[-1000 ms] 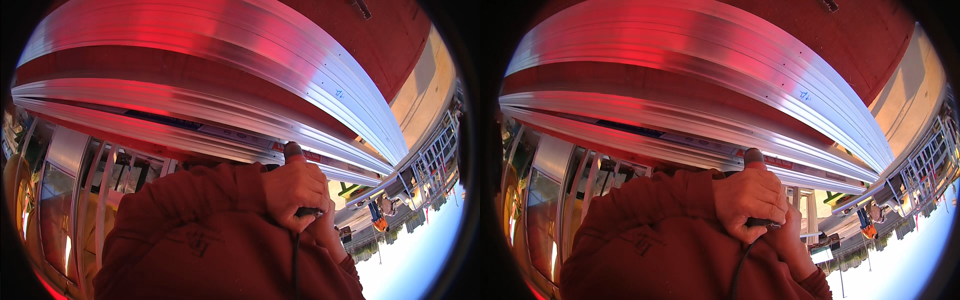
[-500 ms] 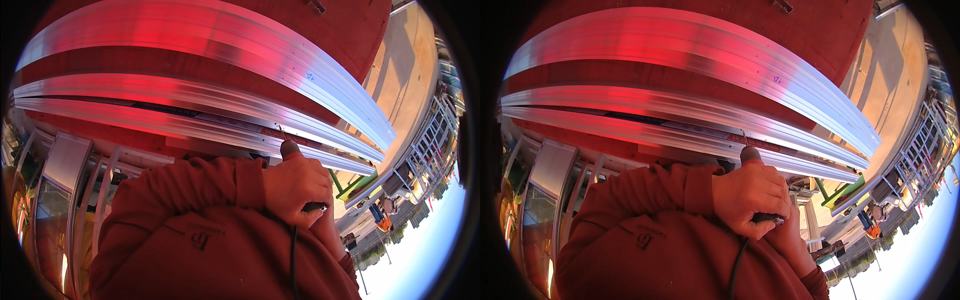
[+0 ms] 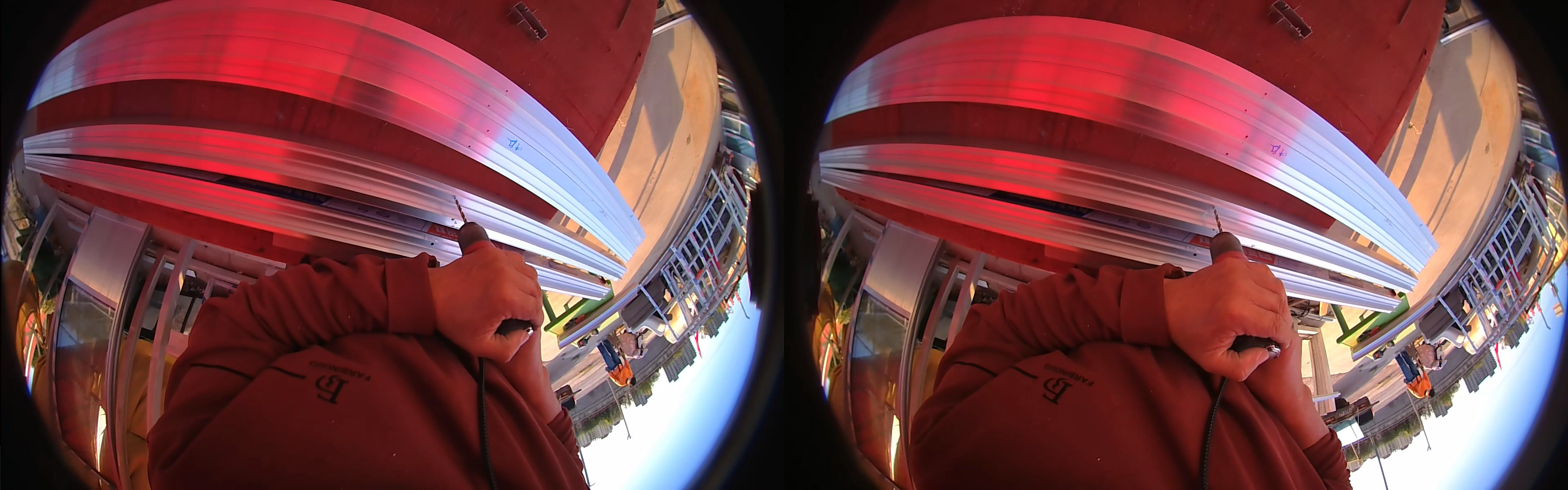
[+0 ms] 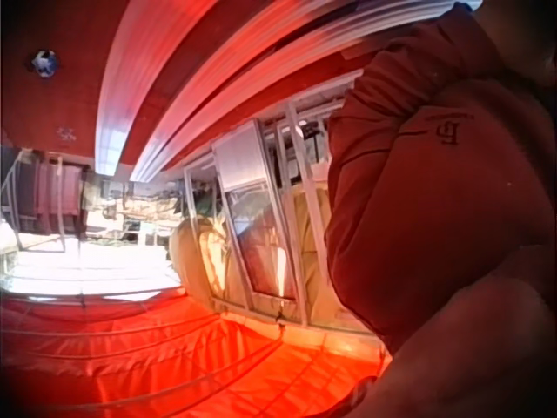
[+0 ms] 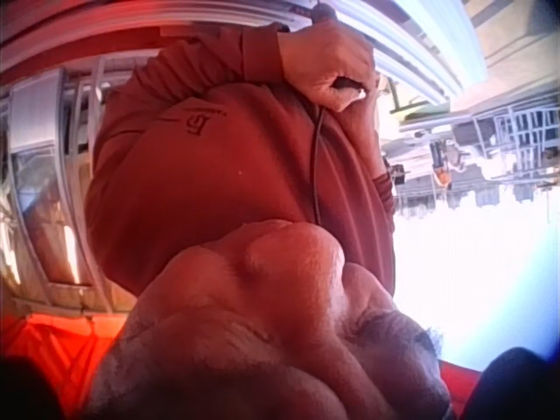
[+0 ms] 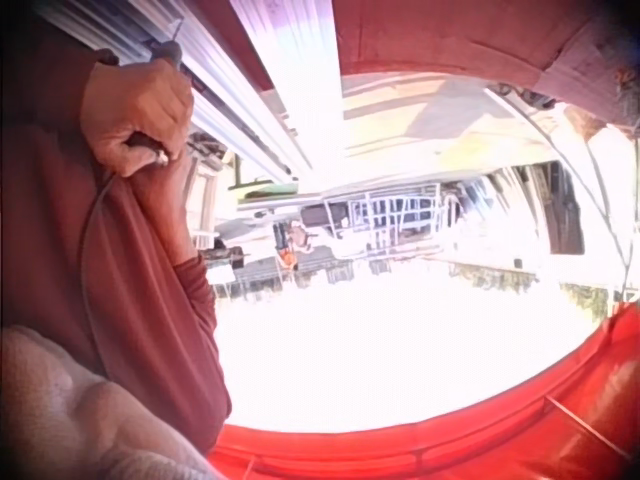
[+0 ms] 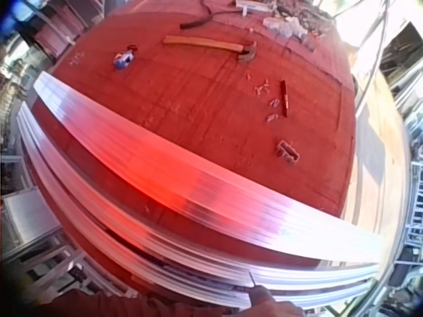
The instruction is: The person marks measurements on long metal siding panels using a square and marker, then uses a cordless drill to drive screws into the panels. The panels are positioned on a red work surface in a workshop environment.
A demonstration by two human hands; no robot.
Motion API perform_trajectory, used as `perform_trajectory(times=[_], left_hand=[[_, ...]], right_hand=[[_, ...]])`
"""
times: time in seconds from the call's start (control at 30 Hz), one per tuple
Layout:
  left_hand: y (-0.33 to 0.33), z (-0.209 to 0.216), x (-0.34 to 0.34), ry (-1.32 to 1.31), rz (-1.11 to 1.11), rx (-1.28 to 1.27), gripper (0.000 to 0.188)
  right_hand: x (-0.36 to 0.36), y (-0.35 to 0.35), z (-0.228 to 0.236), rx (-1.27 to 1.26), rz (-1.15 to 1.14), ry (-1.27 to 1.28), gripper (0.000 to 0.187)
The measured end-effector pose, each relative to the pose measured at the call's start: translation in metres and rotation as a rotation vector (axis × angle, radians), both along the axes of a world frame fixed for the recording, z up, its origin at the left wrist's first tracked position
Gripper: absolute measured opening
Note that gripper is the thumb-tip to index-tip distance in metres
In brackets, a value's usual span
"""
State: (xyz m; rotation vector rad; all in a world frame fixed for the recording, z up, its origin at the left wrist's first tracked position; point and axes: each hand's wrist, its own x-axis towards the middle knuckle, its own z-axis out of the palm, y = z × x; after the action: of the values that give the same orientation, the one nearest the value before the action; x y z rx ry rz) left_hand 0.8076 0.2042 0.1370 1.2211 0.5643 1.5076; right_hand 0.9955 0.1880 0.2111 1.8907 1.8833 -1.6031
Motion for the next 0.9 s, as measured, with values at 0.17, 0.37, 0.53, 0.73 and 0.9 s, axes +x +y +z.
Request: perform_trajectory(times=[0.17, 0.37, 0.53, 0.73, 0.9], left_hand=[[0.003, -0.002, 0.0, -0.002, 0.002, -0.001, 0.025], [0.004, 0.0, -0.001, 0.007, -0.01, -0.012, 0.026], [0.006, 0.0, -0.001, 0.008, -0.018, -0.012, 0.025], [0.008, -0.002, 0.002, -0.013, 0.012, -0.035, 0.026], [0.011, -0.005, -0.001, -0.059, 0.033, -0.06, 0.028]], right_hand=[[0.0, 0.007, 0.008, -0.07, 0.057, -0.016, 0.038], [-0.008, 0.018, 0.011, -0.093, 0.082, -0.019, 0.038], [-0.011, 0.021, 0.014, -0.108, 0.091, -0.029, 0.037], [-0.006, 0.027, 0.017, -0.152, 0.139, -0.044, 0.037], [-0.013, 0.04, 0.026, -0.221, 0.18, -0.1, 0.036]])
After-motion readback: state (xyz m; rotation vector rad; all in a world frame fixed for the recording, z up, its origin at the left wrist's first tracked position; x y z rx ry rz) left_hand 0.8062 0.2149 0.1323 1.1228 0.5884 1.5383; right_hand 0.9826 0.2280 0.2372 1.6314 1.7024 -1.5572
